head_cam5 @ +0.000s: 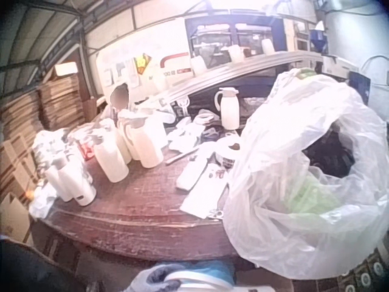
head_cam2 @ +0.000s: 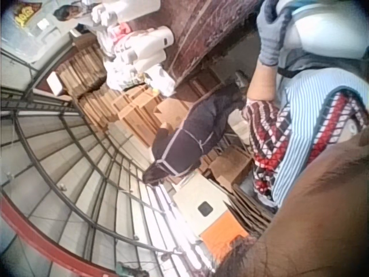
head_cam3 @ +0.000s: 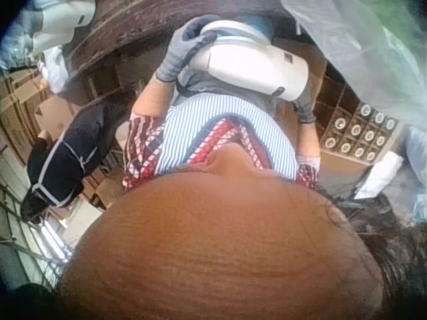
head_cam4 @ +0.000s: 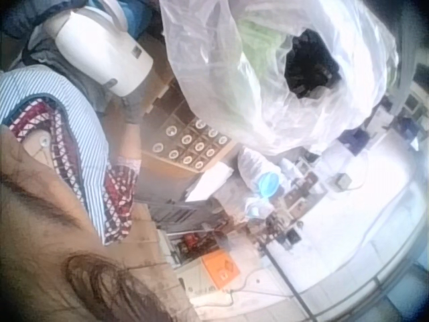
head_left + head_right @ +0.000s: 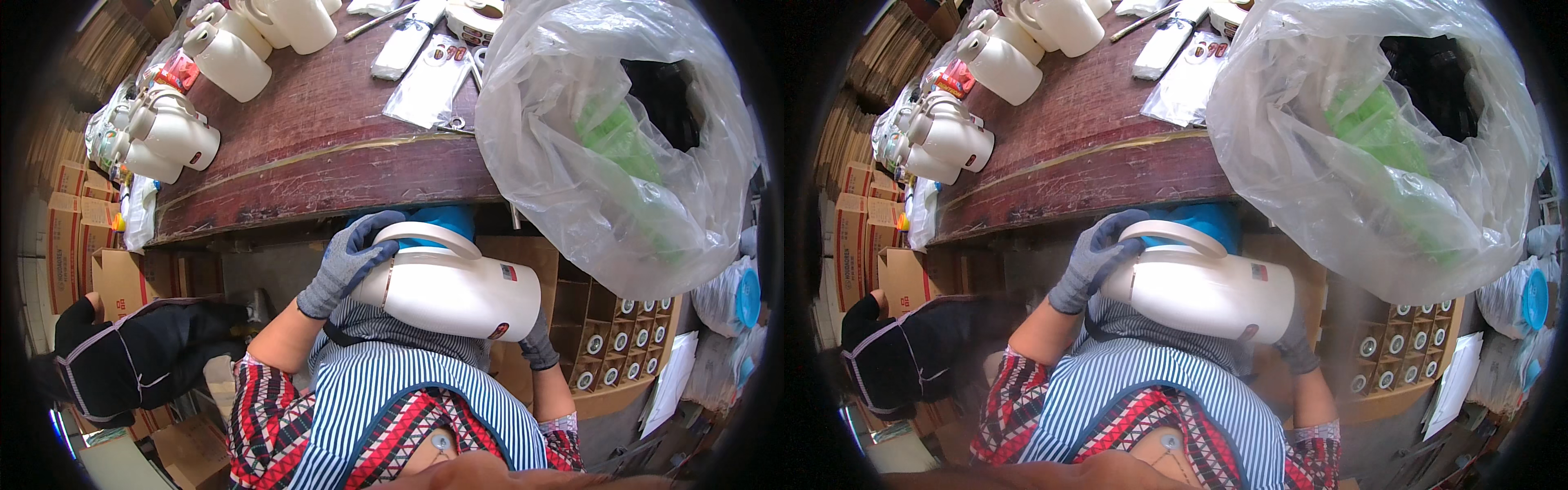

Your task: The person assembles white thermos flasks by inserting stainless steel inner liners into the outer shells and securing black lids. The person handles each thermos one at a time, places the liner inside, and then screws on the lid before setting the completed unit aside.

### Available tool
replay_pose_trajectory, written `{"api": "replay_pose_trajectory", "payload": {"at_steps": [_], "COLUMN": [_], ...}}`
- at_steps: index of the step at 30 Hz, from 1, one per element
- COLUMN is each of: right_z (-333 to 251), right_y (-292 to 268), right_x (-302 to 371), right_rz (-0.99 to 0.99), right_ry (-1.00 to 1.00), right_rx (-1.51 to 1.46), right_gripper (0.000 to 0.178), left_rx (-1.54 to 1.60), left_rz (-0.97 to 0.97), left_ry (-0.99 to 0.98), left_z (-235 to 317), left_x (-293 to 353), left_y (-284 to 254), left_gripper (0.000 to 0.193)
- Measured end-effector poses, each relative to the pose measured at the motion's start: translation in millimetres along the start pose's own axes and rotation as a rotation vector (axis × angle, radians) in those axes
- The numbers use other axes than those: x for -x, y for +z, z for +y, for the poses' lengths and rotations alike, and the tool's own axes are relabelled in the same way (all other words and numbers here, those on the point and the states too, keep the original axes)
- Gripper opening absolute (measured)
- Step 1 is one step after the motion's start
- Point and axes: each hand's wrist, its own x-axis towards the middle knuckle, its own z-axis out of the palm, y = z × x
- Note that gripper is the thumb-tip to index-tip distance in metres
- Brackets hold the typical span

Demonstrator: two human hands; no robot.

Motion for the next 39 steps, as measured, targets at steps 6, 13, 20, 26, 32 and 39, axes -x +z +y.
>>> {"api": "replay_pose_trajectory", "payload": {"at_steps": [6,13,20,26,32,39], "right_z": [-35,-28,1,-23,-104,-87], "right_y": [-12,-24,-12,-6,6,-10], "right_x": [16,8,21,19,6,1], "right_rz": [-0.144,-0.229,-0.215,-0.200,0.069,-0.084], "right_ry": [0.147,0.019,-0.070,-0.003,-0.040,0.049], "right_rx": [-0.294,0.209,0.377,0.305,0.664,0.275], "right_gripper": [0.071,0.065,0.057,0.060,0.067,0.068], "left_rx": [0.041,0.074,0.045,-0.002,0.006,0.213], "left_rz": [0.010,0.034,0.001,-0.051,0.089,0.043], "left_ry": [-0.026,-0.070,-0.030,0.007,0.060,-0.059], "left_z": [4,-5,-17,-21,-94,-101], "left_x": [-3,-7,-4,-5,-4,-17], "left_y": [-3,0,-7,-11,-35,-43], "left_gripper": [0.054,0.050,0.052,0.050,0.026,0.024]}}
